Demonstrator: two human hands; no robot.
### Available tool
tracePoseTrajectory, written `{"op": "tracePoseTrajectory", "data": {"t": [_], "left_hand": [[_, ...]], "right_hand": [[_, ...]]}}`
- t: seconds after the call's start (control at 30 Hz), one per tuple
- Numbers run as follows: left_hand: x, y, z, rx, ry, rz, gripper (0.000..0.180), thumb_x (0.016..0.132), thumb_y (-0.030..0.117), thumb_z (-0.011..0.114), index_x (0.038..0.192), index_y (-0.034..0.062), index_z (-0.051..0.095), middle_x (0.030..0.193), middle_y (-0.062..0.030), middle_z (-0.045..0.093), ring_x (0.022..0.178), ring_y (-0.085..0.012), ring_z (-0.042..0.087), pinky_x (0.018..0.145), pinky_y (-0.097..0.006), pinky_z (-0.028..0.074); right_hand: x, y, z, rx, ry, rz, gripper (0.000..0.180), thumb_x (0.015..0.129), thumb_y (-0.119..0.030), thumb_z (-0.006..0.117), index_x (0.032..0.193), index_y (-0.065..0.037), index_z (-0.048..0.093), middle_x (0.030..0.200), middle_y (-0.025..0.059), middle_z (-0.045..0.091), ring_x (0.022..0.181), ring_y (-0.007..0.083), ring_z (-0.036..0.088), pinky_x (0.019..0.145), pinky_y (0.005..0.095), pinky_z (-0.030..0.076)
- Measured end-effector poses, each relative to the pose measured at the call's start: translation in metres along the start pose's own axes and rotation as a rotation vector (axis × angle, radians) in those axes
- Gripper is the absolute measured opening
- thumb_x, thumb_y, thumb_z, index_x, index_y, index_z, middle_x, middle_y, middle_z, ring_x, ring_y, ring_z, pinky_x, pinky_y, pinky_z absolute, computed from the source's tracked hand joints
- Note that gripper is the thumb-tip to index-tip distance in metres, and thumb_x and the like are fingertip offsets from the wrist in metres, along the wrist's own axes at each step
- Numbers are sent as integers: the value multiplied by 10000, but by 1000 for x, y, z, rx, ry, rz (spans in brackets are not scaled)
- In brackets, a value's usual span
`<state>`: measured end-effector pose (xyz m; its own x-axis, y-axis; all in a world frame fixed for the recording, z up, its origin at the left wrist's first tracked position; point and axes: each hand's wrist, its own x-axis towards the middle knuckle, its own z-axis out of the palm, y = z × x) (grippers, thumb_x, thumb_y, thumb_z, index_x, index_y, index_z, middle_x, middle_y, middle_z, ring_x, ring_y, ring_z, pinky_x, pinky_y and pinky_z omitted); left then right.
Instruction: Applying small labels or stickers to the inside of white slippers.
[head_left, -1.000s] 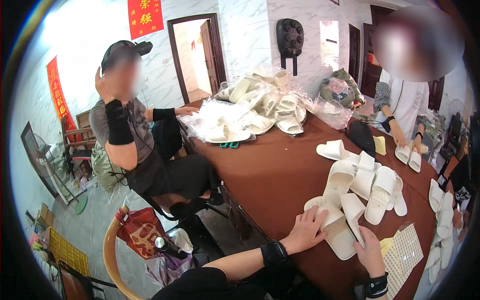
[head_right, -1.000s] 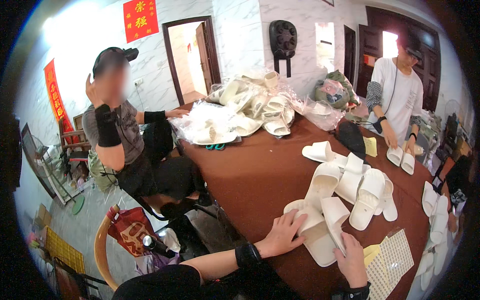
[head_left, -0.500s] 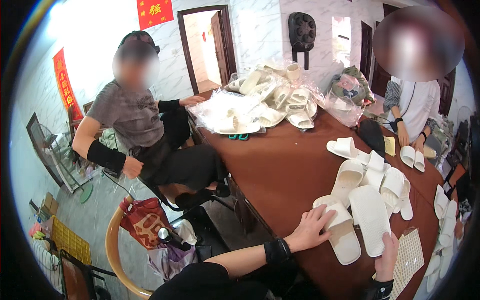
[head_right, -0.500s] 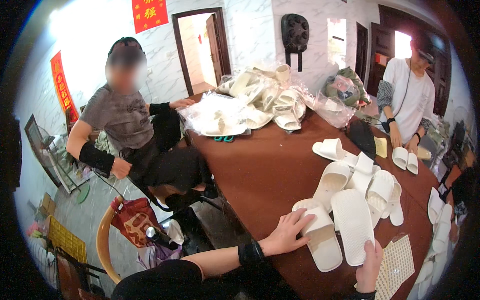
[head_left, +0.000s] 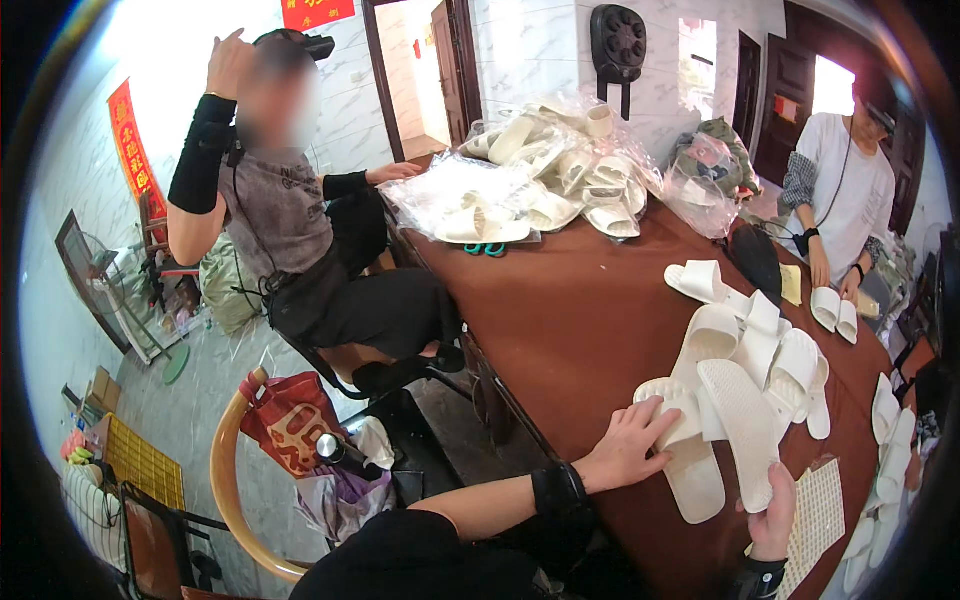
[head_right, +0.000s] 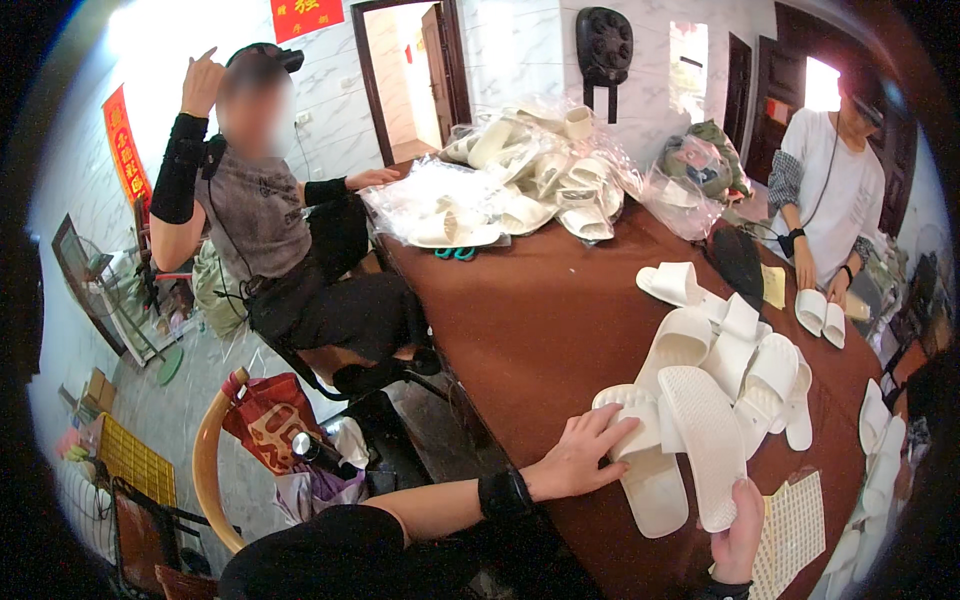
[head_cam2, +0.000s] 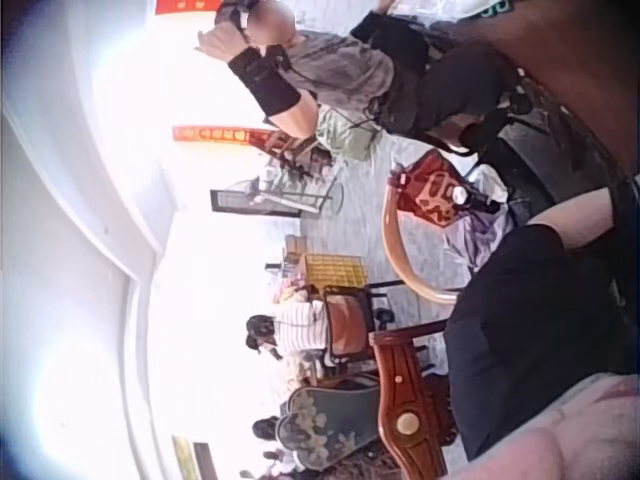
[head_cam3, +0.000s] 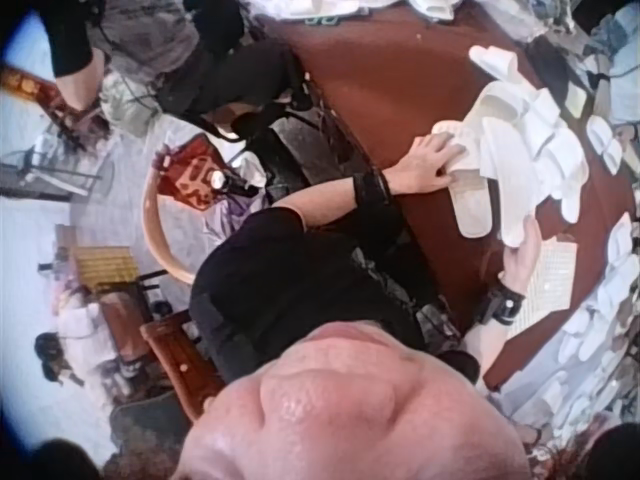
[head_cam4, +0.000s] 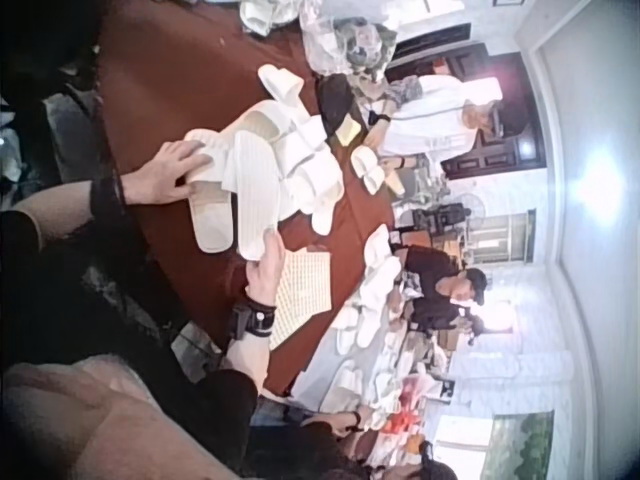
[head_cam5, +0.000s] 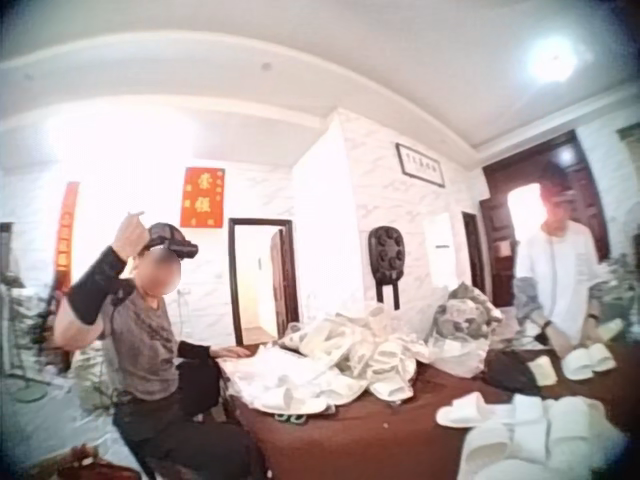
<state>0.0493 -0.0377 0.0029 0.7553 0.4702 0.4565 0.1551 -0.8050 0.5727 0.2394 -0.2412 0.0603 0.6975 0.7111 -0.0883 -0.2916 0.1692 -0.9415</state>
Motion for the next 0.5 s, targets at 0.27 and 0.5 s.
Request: {"op": "tracePoseTrajectory", "data": {"t": [0.27, 0.5], "left_hand": [[1, -2, -3, -12, 29, 4, 676, 825, 254, 701, 1430, 126, 429, 1432, -248, 374, 1277, -434, 406, 1050, -496, 336], [-1, -2, -3, -16, 36, 17, 672, 819, 245, 703, 1422, 122, 432, 1408, -256, 385, 1260, -447, 417, 1041, -500, 347]], "right_hand": [[16, 25, -26, -390, -45, -95, 451, 987, -161, 508, 1372, 71, 462, 1043, 103, 645, 788, 162, 652, 611, 312, 558], [6, 22, -9, -607, -164, -157, 526, 947, -98, 558, 1426, 53, 405, 1267, 139, 589, 1139, 213, 563, 967, 320, 446]]}}
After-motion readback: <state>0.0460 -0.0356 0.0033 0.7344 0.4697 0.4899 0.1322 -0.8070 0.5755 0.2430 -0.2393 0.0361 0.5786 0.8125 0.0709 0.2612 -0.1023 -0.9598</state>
